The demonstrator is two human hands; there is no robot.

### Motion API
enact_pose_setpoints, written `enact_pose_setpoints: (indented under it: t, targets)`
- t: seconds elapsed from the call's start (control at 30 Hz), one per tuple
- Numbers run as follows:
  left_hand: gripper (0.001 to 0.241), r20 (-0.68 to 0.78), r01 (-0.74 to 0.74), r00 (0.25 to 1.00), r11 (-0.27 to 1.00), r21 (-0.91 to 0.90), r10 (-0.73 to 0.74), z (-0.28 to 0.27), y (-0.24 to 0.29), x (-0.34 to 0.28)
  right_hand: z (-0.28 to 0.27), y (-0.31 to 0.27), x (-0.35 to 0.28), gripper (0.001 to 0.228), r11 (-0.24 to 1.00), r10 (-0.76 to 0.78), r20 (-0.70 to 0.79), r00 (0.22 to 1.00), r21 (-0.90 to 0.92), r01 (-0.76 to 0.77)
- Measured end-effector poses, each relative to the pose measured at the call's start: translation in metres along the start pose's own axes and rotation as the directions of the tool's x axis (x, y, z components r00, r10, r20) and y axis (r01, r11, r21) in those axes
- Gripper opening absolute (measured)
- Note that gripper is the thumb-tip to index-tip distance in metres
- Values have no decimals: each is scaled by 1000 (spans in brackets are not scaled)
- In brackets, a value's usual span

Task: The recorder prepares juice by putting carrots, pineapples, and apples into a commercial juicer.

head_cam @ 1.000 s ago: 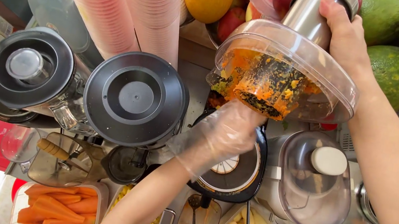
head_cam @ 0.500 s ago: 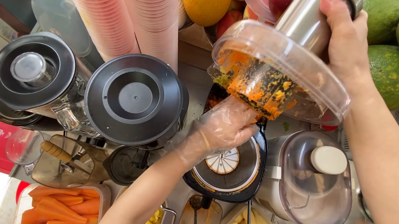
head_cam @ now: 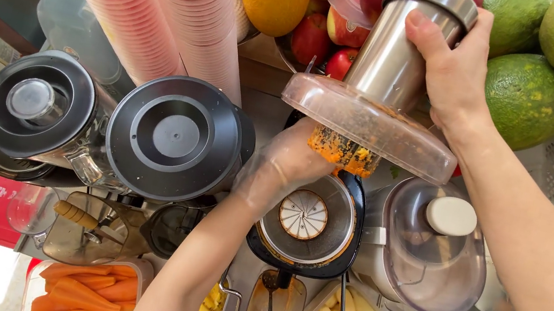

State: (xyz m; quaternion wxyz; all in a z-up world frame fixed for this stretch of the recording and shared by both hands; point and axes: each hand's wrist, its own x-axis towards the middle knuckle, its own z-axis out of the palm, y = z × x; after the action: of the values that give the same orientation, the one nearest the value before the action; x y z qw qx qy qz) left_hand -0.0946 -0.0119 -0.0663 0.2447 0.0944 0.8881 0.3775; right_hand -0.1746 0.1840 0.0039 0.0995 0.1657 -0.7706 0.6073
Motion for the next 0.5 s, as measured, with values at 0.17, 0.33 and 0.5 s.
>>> enact_pose_setpoints:
  t: [0.17, 0.33, 0.5]
  targets:
    - [48, 120, -271, 962, 838, 473, 243, 48, -47, 34, -5, -12, 1, 53, 997, -73, 32, 997, 3, 73]
    - [32, -32, -90, 995, 990, 110, 94, 54, -55, 52, -8, -19, -1, 57, 999, 13, 3, 1000, 45, -13]
    - [35, -193, -154, 969, 988, 0, 151, 41, -49, 53, -14, -32, -4, 59, 999, 0, 8, 1000, 38, -1]
